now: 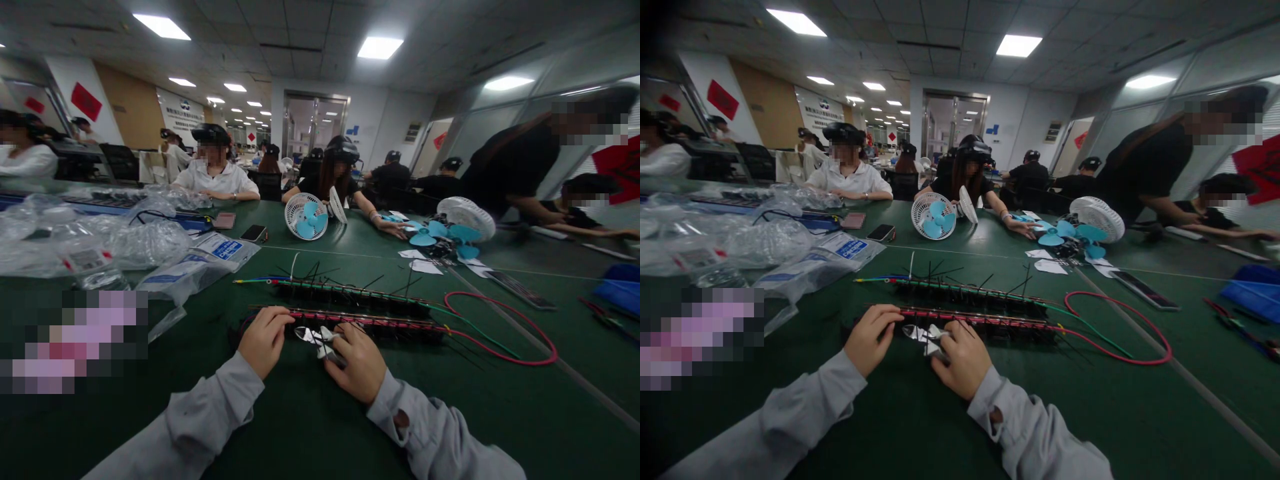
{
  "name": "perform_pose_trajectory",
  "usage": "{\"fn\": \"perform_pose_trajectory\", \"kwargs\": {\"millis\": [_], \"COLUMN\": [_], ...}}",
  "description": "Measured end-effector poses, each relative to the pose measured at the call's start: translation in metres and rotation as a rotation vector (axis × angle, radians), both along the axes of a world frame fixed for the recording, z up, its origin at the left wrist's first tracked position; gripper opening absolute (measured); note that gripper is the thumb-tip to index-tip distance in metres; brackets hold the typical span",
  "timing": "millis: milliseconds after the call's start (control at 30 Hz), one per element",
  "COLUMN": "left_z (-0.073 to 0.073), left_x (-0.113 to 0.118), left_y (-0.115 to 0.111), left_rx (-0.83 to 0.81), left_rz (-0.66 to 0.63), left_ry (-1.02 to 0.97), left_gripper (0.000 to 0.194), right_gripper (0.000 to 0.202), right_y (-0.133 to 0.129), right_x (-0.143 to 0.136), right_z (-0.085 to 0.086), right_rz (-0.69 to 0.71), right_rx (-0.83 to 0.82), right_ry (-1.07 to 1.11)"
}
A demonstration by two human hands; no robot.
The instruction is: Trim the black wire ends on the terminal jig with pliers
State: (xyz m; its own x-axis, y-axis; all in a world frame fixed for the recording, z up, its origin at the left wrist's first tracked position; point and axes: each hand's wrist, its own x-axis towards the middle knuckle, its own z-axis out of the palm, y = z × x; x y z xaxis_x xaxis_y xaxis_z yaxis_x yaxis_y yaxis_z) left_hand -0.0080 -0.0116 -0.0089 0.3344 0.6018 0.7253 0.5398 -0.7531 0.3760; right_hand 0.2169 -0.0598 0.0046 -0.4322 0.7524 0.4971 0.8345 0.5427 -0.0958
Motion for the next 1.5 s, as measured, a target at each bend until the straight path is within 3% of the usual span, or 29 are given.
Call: {"fn": "perform_pose_trajectory", "kwargs": {"millis": [233,500,900,1500], "left_z": [-0.0048,-0.0085,-0.002,-0.0016], "left_x": [-0.0003,0.0014,0.0006,0.001], "left_y": [0.0036,0.0028,0.0006,-0.0001], "left_rx": [-0.021,-0.132,-0.169,-0.178], "left_rz": [-0.085,-0.097,-0.105,-0.123], "left_ry": [-0.01,-0.068,-0.146,-0.12], "left_gripper": [0.013,0.022,0.012,0.015], "right_gripper": [0.01,0.012,0.03,0.025], "right_y": [-0.0002,0.0008,-0.0026,-0.0023], "right_x": [0.001,0.0021,-0.0007,-0.006], "right_z": [-0.0029,-0.0039,0.0026,0.0048], "right_rz": [-0.003,-0.002,-0.019,-0.008], "right_rx": [0.001,0.018,0.023,0.006], "right_ry": [-0.005,-0.005,0.002,-0.013]}}
